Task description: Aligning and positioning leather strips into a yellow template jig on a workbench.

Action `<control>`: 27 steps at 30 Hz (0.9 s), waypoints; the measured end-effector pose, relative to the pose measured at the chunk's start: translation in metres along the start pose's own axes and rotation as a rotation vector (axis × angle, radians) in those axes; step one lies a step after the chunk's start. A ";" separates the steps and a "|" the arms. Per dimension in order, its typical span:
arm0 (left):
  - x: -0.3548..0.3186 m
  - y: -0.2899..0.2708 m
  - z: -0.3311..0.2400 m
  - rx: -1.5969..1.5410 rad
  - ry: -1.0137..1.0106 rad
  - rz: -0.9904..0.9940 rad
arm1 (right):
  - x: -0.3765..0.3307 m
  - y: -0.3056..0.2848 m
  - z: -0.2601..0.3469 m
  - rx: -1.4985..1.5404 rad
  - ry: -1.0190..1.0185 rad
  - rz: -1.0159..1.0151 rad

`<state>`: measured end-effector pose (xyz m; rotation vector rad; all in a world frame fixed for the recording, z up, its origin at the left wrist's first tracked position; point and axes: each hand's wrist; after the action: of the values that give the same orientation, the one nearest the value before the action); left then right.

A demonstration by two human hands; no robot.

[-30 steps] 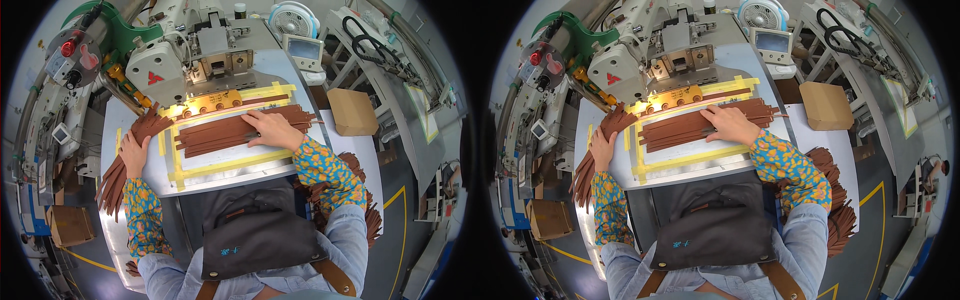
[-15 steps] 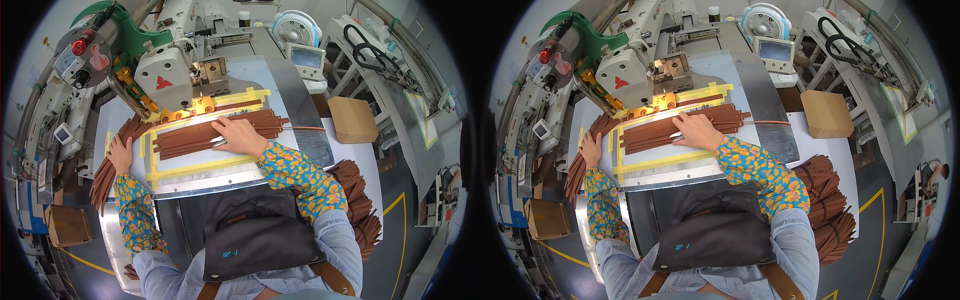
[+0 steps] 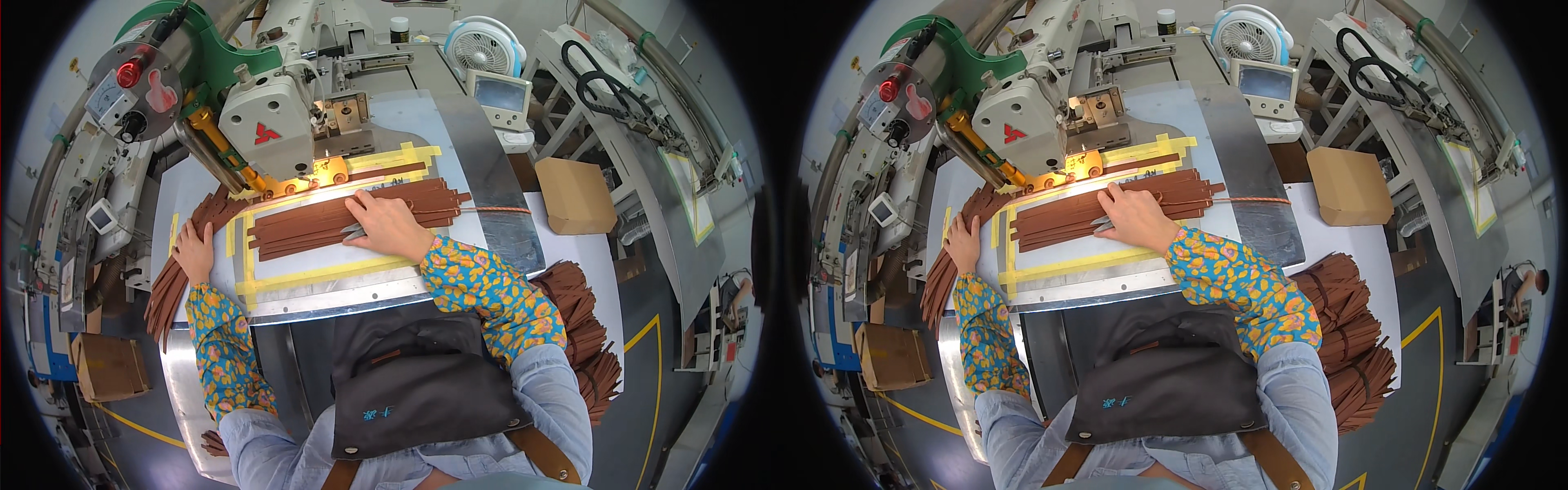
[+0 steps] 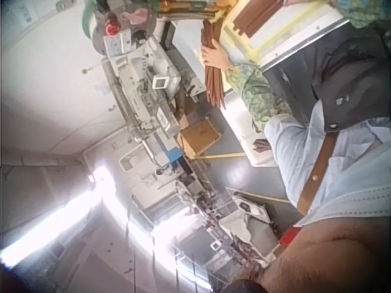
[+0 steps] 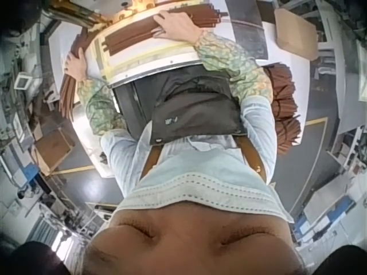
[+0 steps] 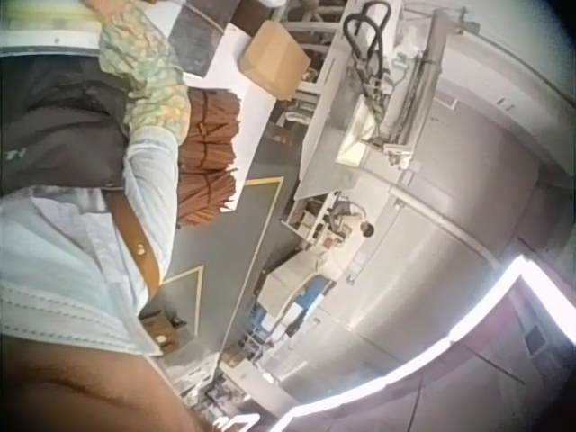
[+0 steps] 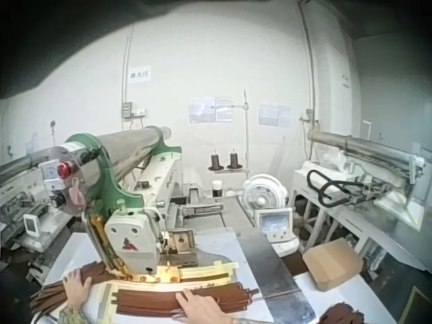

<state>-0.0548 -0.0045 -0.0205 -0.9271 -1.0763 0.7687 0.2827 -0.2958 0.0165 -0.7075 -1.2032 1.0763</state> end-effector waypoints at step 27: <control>0.002 0.012 0.015 -0.004 0.030 -0.070 | 0.006 0.003 0.009 0.039 -0.004 0.000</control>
<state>-0.0692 0.0055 -0.0282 -0.8971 -1.0786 0.6930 0.2734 -0.2898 0.0189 -0.6758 -1.1828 1.0986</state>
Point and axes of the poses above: each hand's wrist, its own x-axis towards the middle knuckle, its own y-axis out of the palm, z = x × y, and after that the axes turned 5 degrees about x, right-handed
